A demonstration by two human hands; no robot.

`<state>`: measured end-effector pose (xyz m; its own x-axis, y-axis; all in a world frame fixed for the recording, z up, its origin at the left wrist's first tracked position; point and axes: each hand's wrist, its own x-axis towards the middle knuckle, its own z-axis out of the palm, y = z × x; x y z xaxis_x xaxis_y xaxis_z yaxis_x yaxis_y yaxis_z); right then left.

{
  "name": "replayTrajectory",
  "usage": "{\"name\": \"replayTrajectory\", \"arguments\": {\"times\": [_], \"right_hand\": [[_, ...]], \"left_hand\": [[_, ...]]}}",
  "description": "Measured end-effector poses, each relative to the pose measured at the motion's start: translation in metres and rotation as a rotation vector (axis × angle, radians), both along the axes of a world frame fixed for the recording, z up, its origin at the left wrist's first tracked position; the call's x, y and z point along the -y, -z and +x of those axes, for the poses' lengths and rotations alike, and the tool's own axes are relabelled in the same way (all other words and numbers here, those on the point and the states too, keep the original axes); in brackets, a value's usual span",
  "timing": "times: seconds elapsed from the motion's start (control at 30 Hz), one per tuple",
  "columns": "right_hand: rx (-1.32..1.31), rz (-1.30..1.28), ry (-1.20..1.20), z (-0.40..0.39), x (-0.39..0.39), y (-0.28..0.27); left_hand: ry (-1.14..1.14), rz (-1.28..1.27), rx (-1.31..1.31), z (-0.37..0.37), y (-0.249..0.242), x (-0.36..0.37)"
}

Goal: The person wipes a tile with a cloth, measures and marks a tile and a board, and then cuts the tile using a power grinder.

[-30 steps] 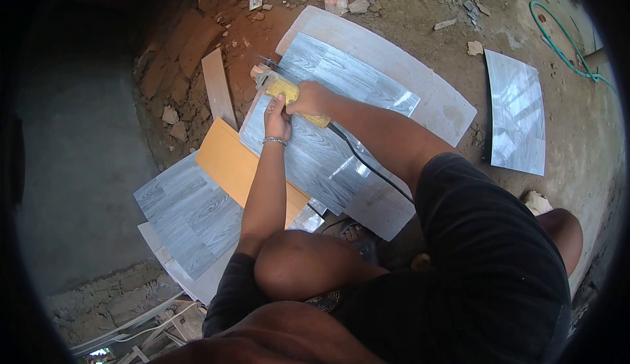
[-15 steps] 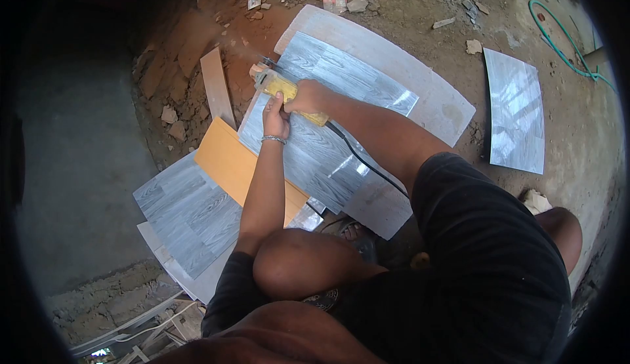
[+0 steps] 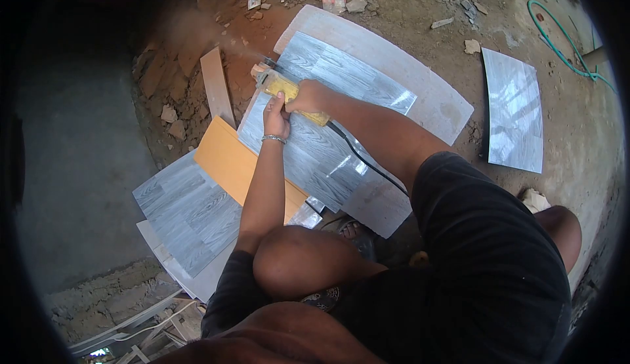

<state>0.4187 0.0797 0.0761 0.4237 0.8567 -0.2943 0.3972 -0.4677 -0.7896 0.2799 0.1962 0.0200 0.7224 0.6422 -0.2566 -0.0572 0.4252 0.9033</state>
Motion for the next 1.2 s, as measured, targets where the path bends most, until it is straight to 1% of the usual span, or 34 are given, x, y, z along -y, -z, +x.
{"name": "replayTrajectory", "arguments": {"times": [0.07, 0.37, 0.57, 0.67, 0.73, 0.87, 0.97, 1.07, 1.13, 1.2], "right_hand": [[-0.004, -0.006, -0.006, -0.001, 0.002, -0.003], [-0.018, -0.048, 0.017, -0.002, 0.005, -0.005], [-0.032, -0.037, 0.001, -0.002, 0.01, -0.005], [-0.014, -0.012, 0.029, -0.004, 0.012, -0.001], [-0.027, -0.04, -0.014, -0.002, 0.013, -0.003], [-0.015, -0.034, -0.004, -0.003, 0.015, 0.0], [-0.029, -0.02, -0.005, -0.003, 0.019, 0.0], [-0.028, -0.027, -0.009, -0.003, 0.024, -0.003], [-0.068, -0.028, -0.017, -0.002, 0.027, -0.007], [-0.052, -0.034, -0.012, -0.003, 0.031, -0.008]], "left_hand": [[-0.022, 0.001, -0.002, 0.001, -0.01, 0.008], [-0.038, 0.009, -0.025, 0.001, -0.018, 0.017], [-0.025, 0.009, -0.028, 0.0, -0.015, 0.018], [-0.017, 0.018, -0.012, -0.002, -0.008, 0.016], [-0.033, -0.002, -0.009, 0.0, -0.013, 0.02], [-0.037, -0.026, -0.017, -0.003, -0.013, 0.023], [-0.039, -0.036, 0.006, 0.0, -0.022, 0.032], [-0.025, -0.039, -0.008, -0.003, -0.015, 0.031], [-0.028, -0.036, -0.007, -0.004, -0.015, 0.033], [-0.03, -0.032, -0.004, -0.003, -0.018, 0.037]]}}
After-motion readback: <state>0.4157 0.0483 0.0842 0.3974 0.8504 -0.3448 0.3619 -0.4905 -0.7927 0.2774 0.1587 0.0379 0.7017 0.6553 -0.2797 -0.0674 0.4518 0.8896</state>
